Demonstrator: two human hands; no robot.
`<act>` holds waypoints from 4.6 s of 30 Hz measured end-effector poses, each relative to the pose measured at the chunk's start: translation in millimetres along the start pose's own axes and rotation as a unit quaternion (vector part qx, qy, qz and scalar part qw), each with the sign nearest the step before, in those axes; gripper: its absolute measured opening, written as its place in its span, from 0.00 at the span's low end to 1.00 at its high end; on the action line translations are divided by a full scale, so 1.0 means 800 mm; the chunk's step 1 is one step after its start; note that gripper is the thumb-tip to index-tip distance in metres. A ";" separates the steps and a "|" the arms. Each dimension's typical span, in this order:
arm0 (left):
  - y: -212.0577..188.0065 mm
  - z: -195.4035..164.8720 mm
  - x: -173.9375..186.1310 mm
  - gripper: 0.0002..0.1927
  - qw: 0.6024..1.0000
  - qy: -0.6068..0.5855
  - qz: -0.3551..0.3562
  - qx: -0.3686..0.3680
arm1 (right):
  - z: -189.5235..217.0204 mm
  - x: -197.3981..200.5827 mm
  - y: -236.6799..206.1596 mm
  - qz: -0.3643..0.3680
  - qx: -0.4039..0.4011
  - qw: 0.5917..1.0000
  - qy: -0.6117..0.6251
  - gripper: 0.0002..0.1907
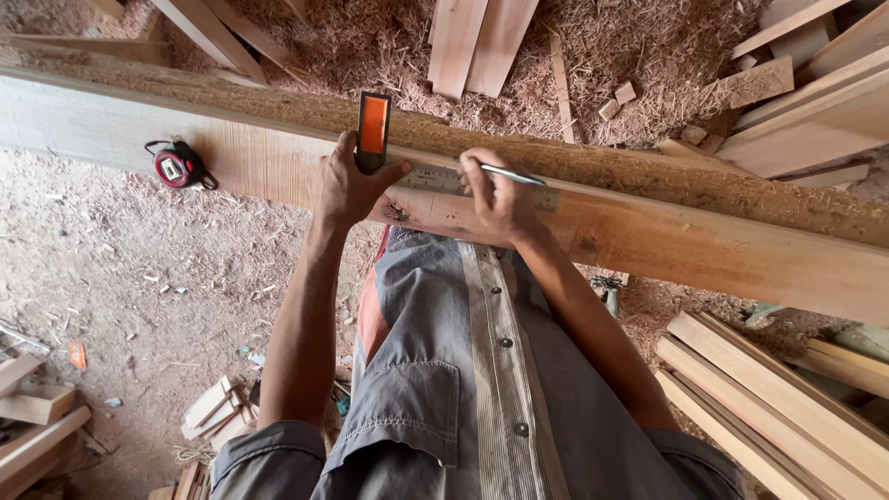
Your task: The person measures a wooden beam using a measuring tape and marks dimensions on the wood with a pencil and a combination square.
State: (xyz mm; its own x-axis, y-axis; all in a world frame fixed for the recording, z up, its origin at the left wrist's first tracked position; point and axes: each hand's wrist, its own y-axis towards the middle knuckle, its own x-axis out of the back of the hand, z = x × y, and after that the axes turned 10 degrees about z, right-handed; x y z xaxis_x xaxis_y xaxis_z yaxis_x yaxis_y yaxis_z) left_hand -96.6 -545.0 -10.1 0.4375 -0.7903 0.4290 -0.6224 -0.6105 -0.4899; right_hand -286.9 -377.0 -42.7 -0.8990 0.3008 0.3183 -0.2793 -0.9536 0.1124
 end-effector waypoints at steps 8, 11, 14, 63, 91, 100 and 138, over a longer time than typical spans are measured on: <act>-0.011 0.002 0.028 0.14 0.952 -0.277 0.113 0.059 | 0.047 0.017 -0.035 -0.007 0.128 0.930 -0.345 0.12; -0.010 -0.006 0.062 0.12 0.924 -0.354 0.118 0.083 | 0.079 0.016 -0.055 0.011 0.087 0.911 -0.403 0.12; -0.006 -0.023 0.076 0.19 0.958 -0.282 0.016 0.038 | 0.103 0.003 -0.063 0.018 0.001 0.954 -0.300 0.11; 0.019 0.025 -0.018 0.27 0.860 0.278 -0.054 -0.425 | 0.146 -0.122 -0.068 -0.224 -0.104 0.924 -0.292 0.08; 0.019 0.027 -0.032 0.19 0.873 0.242 -0.089 -0.414 | 0.105 -0.088 -0.133 -0.378 -0.071 0.916 -0.112 0.13; 0.010 0.023 -0.029 0.18 0.869 0.254 -0.101 -0.413 | 0.149 -0.090 -0.322 -0.362 -0.178 0.885 -0.232 0.13; 0.015 0.034 -0.022 0.22 0.894 0.246 -0.122 -0.354 | 0.087 -0.129 -0.077 -0.228 -0.069 0.957 -0.163 0.09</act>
State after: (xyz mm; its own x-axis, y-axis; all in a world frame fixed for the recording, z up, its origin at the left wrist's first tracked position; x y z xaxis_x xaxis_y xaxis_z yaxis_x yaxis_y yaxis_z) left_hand -94.2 -540.2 -44.2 0.3857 -0.4127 0.8252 -0.8786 -0.4372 0.1920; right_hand -153.2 -349.0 -17.1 -0.5265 0.6522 0.5453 -0.6798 -0.7082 0.1907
